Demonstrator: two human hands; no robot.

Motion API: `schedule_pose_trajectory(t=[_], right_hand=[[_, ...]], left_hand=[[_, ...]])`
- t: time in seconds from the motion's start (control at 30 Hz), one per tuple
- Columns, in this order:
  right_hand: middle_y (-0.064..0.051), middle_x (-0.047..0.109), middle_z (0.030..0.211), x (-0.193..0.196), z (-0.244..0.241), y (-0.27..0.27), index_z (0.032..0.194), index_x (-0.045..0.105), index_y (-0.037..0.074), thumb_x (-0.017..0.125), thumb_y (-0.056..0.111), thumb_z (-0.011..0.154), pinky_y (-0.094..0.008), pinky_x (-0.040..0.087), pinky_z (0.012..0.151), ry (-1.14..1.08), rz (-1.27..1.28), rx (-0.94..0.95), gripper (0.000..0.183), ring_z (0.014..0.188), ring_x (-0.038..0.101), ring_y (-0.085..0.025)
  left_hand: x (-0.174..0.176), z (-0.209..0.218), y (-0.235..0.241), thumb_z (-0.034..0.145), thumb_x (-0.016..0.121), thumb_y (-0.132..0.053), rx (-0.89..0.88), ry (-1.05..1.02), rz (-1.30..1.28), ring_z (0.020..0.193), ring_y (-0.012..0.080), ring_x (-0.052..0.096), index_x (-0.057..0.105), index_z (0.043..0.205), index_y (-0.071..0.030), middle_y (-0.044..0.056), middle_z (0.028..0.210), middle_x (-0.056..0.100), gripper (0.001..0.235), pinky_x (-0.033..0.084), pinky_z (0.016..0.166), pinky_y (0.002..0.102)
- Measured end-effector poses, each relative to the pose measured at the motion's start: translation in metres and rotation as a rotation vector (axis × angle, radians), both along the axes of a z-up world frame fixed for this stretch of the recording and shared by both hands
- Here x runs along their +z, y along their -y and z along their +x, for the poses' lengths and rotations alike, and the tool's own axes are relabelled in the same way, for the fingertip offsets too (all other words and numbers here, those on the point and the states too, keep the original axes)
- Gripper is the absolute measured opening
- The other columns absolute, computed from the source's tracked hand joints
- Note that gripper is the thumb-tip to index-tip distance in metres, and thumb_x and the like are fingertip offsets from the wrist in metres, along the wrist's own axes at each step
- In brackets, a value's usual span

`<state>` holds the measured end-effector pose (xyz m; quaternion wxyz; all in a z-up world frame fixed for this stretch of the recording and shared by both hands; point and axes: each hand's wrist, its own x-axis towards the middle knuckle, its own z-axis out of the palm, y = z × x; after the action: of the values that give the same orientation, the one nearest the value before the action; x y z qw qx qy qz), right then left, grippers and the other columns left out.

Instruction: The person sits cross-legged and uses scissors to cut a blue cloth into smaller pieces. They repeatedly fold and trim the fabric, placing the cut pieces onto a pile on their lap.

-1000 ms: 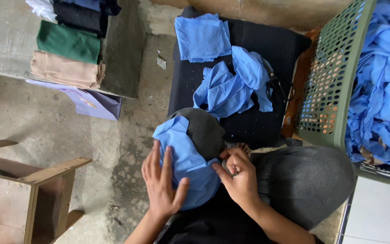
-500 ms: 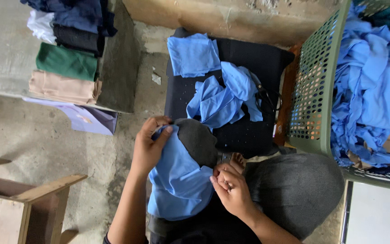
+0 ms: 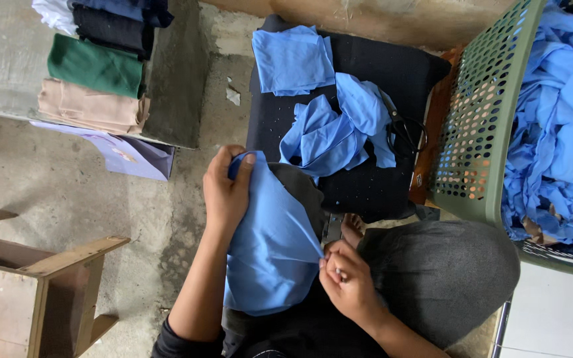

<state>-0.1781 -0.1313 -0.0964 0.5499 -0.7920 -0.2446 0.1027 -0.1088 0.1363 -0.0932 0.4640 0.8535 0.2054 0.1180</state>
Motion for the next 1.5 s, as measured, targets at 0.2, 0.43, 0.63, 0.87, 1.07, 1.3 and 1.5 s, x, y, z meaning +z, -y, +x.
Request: schedule_pose_trajectory(t=[0.2, 0.43, 0.63, 0.87, 1.07, 1.3, 1.5], right_hand=[[-0.001, 0.04, 0.076, -0.002, -0.011, 0.004, 0.072, 0.027, 0.014, 0.059, -0.009, 0.087, -0.027, 0.036, 0.059, -0.078, 0.026, 0.08, 0.042, 0.068, 0.046, -0.014], [-0.001, 0.054, 0.075, -0.011, -0.021, 0.017, 0.068, 0.03, 0.015, 0.055, -0.003, 0.073, -0.03, 0.04, 0.055, -0.2, -0.098, 0.159, 0.031, 0.062, 0.052, -0.016], [-0.003, 0.052, 0.094, -0.009, -0.004, 0.041, 0.092, 0.051, 0.014, 0.051, 0.058, 0.095, -0.028, 0.04, 0.054, -0.858, 0.219, -0.048, 0.045, 0.06, 0.041, -0.011], [-0.002, 0.049, 0.081, 0.047, 0.04, 0.019, 0.124, 0.059, 0.001, 0.029, 0.03, 0.11, -0.026, 0.044, 0.067, -0.674, 0.095, 0.217, 0.043, 0.066, 0.045, -0.011], [-0.006, 0.057, 0.076, 0.04, 0.044, -0.004, 0.107, 0.063, 0.003, 0.034, 0.033, 0.108, -0.025, 0.045, 0.052, -0.788, -0.056, 0.256, 0.042, 0.062, 0.051, -0.013], [-0.001, 0.054, 0.06, 0.033, 0.045, -0.013, 0.075, 0.052, 0.012, 0.027, 0.036, 0.109, -0.031, 0.047, 0.054, -0.344, -0.329, 0.248, 0.048, 0.053, 0.056, -0.016], [-0.016, 0.061, 0.049, 0.025, 0.049, -0.015, 0.071, 0.058, 0.01, 0.032, 0.028, 0.108, -0.042, 0.049, 0.048, -0.253, -0.332, 0.211, 0.049, 0.047, 0.059, -0.036]], left_hand=[[0.014, -0.025, 0.009, 0.104, 0.058, -0.021, 0.071, 0.141, 0.05, 0.09, 0.0222, 0.066, 0.062, 0.101, -0.008, 0.005, 0.094, 0.067, 0.013, 0.049, 0.08, 0.035], [0.008, -0.036, 0.017, 0.101, 0.064, -0.017, 0.042, 0.173, -0.013, 0.085, 0.02, 0.061, 0.064, 0.098, -0.009, 0.003, 0.091, 0.065, 0.008, 0.046, 0.081, 0.033], [0.043, -0.043, 0.037, 0.108, 0.058, -0.016, 0.114, 0.378, 0.29, 0.132, 0.0347, 0.057, 0.054, 0.136, -0.004, 0.016, 0.139, 0.06, 0.031, 0.046, 0.114, 0.049], [0.033, -0.076, 0.073, 0.104, 0.046, -0.028, -0.199, 0.163, 0.462, 0.148, 0.0432, 0.043, 0.041, 0.148, 0.007, 0.028, 0.156, 0.044, 0.057, 0.029, 0.127, 0.057], [0.025, -0.078, 0.077, 0.106, 0.045, -0.031, -0.191, 0.09, 0.447, 0.154, 0.0436, 0.034, 0.03, 0.154, 0.009, 0.031, 0.162, 0.033, 0.065, 0.028, 0.129, 0.055], [0.021, -0.08, 0.076, 0.107, 0.041, -0.035, -0.187, 0.076, 0.407, 0.156, 0.0472, 0.028, 0.023, 0.156, 0.01, 0.032, 0.164, 0.026, 0.069, 0.026, 0.13, 0.055], [0.015, -0.078, 0.079, 0.099, 0.057, -0.031, -0.171, 0.111, 0.309, 0.152, 0.0537, 0.024, 0.025, 0.154, 0.017, 0.038, 0.162, 0.024, 0.08, 0.017, 0.125, 0.058]])
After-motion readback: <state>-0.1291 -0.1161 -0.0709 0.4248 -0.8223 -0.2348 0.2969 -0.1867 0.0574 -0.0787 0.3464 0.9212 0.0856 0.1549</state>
